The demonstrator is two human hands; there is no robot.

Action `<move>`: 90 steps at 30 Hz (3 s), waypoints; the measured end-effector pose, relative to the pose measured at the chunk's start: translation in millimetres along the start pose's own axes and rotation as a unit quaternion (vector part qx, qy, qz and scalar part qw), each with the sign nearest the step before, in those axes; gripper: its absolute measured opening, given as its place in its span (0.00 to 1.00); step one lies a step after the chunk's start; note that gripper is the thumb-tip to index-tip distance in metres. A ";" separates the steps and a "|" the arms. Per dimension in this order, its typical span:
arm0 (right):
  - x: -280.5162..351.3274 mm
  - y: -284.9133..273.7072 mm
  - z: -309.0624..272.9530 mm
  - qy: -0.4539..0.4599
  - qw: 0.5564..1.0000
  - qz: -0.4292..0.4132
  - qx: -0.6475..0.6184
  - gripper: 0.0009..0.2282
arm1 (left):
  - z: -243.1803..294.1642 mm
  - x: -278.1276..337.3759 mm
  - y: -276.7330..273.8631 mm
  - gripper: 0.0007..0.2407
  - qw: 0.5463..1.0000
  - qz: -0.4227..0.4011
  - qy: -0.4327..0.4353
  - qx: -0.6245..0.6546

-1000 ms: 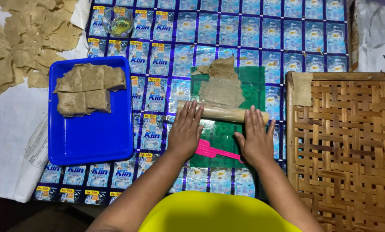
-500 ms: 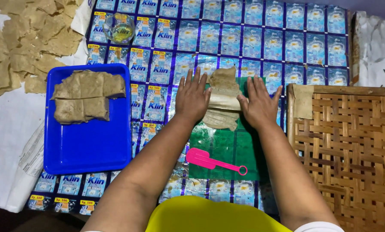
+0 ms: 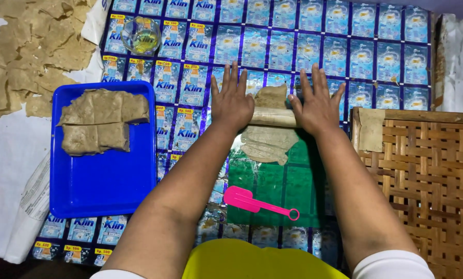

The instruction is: Rolling out dough with a wooden rolling pin and shaping it with a small plastic tool.

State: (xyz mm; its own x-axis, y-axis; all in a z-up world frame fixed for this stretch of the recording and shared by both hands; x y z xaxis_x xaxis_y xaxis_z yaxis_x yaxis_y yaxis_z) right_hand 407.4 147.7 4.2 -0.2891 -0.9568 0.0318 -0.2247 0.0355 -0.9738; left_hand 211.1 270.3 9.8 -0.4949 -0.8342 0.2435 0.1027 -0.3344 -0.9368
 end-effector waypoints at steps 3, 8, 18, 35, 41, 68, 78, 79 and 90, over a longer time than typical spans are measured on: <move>23.0 -1.5 -9.9 -0.019 1.000 -0.014 0.010 0.30 | -1.4 29.6 -0.9 0.26 1.000 0.008 0.014 -0.001; 68.8 13.5 -10.8 -0.074 0.997 0.007 0.021 0.32 | -14.4 76.4 23.9 0.25 0.995 0.062 0.067 0.033; 154.7 21.1 -22.8 -0.112 0.992 0.035 0.033 0.29 | -35.5 160.5 54.4 0.23 0.984 0.111 0.132 0.032; 225.4 -6.4 -96.5 -0.096 0.951 0.228 -0.185 0.24 | -94.0 183.5 62.3 0.20 0.963 0.227 0.143 0.034; 242.7 55.1 -113.9 -0.189 0.978 0.011 -0.091 0.21 | -112.5 189.6 63.1 0.24 0.969 0.219 -0.033 0.110; 83.8 28.6 87.7 -0.039 0.973 0.124 0.188 0.07 | -107.9 180.9 32.7 0.32 0.971 0.193 -0.118 0.083; 88.9 -14.8 57.2 0.063 0.997 0.028 -0.025 0.12 | -66.1 214.4 25.9 0.26 0.988 0.142 0.035 0.042; 89.4 -3.8 65.9 0.063 0.997 0.028 -0.025 0.12 | -59.6 223.6 38.5 0.26 0.988 0.142 0.035 0.041; 139.9 47.4 86.8 0.281 0.946 -0.020 -0.162 0.20 | -28.6 266.2 101.2 0.21 0.932 -0.087 0.340 0.084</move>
State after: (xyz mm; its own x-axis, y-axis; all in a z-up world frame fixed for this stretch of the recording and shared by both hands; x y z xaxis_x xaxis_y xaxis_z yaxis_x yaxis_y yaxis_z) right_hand 437.0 -9.5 -57.0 -0.7026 -0.6582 0.2705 -0.4926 0.1754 -0.8524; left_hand 65.0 26.9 -27.3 -0.9438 -0.3081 0.1195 0.0746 -0.5508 -0.8313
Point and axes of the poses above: each hand's wrist, its own x-axis away from the middle knuckle, its own y-axis out of the palm, z = x × y, the point moved 3 cm from there along -x, towards the middle knuckle, and after that the axes turned 7 degrees about -y, right-handed, at the moved point
